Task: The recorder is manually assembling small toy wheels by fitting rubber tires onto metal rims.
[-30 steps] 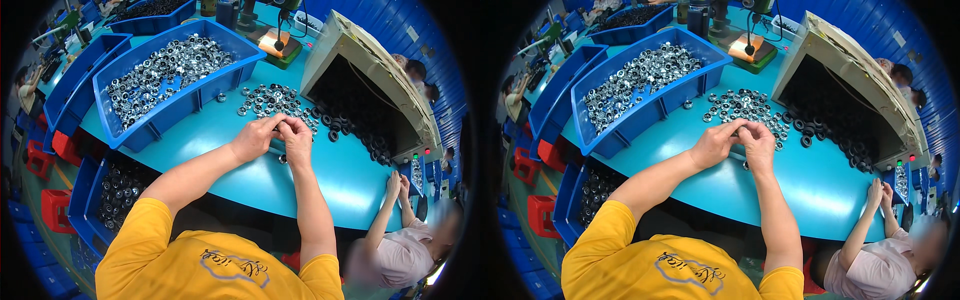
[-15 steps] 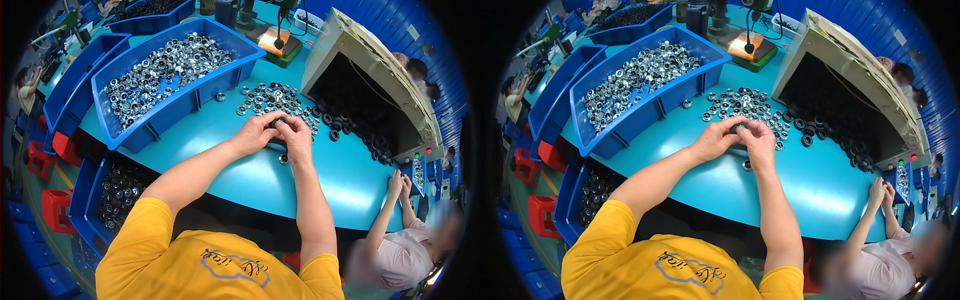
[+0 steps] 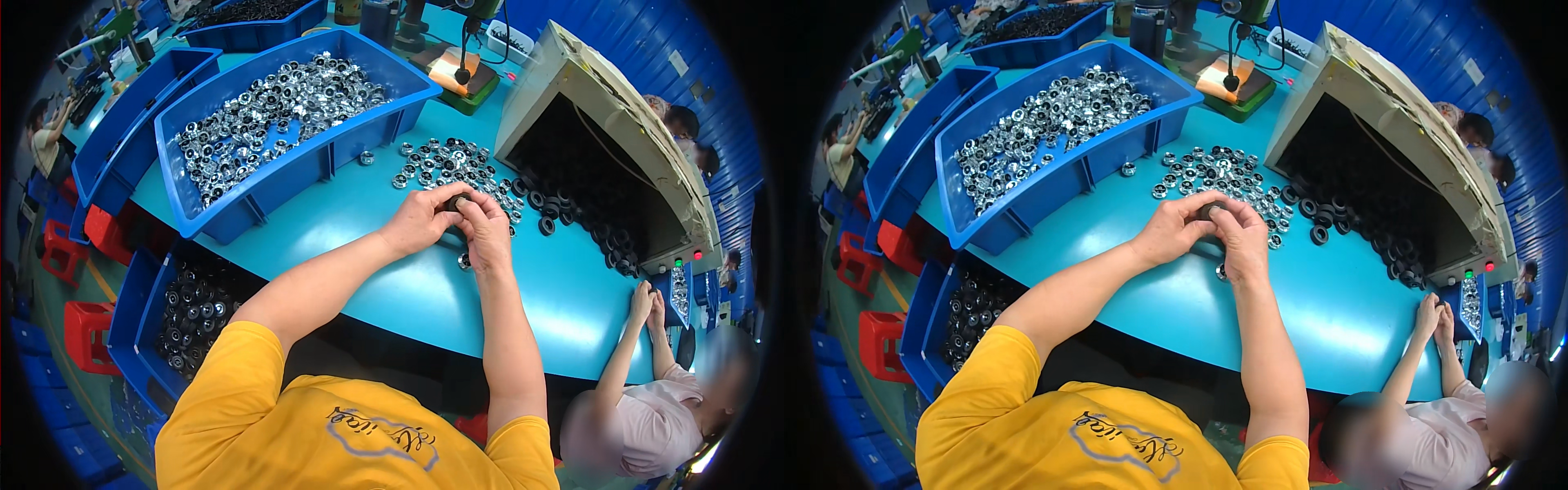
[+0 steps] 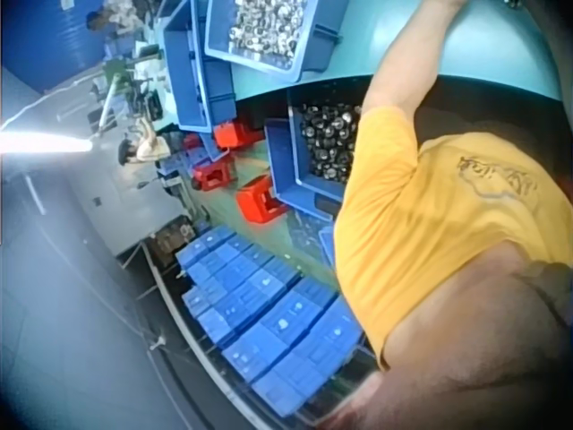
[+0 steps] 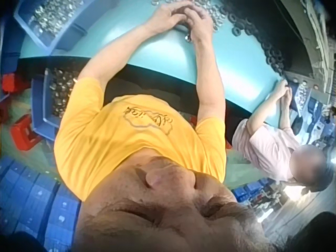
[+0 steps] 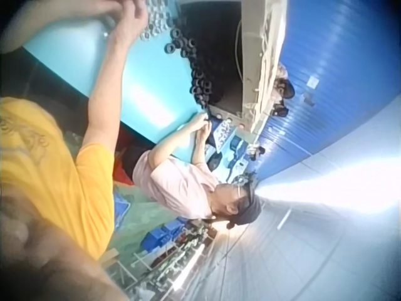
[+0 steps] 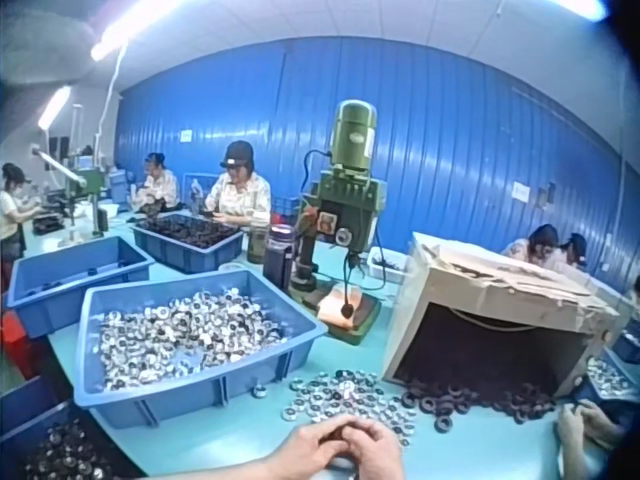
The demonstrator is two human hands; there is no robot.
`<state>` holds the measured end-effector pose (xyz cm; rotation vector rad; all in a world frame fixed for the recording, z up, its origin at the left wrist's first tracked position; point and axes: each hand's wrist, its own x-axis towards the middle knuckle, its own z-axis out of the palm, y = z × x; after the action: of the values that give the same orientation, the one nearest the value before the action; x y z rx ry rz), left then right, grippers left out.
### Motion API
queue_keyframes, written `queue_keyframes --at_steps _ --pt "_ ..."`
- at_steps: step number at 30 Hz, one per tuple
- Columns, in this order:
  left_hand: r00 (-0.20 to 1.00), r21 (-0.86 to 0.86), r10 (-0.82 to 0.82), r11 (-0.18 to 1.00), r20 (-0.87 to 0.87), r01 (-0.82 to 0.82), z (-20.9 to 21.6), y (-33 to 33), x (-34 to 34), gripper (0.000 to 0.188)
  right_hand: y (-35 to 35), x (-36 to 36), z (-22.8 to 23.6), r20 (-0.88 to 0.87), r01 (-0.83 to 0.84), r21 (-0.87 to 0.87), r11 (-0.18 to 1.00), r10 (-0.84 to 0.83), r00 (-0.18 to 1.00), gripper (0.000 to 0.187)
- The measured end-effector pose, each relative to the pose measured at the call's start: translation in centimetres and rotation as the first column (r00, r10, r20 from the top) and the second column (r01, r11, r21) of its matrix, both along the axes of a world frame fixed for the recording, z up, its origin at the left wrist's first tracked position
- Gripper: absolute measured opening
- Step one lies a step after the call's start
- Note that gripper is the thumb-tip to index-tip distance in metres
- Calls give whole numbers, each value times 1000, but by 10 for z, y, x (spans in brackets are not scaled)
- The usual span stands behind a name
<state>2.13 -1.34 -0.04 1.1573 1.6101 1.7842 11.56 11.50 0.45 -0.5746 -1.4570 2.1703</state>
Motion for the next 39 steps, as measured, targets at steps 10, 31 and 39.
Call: queue_keyframes --at_steps 10,31,39 --pt "947 66 100 994 -304 -84 3 0 2 45 4 0 0 12 -20 -64 998 21 1000 27" --pt "932 114 -161 985 326 130 -6 3 -11 37 5 7 13 96 -33 188 982 15 995 32" --pt "943 86 -173 984 283 155 -1 -1 -14 41 9 6 10 24 -88 -23 996 89 996 35"
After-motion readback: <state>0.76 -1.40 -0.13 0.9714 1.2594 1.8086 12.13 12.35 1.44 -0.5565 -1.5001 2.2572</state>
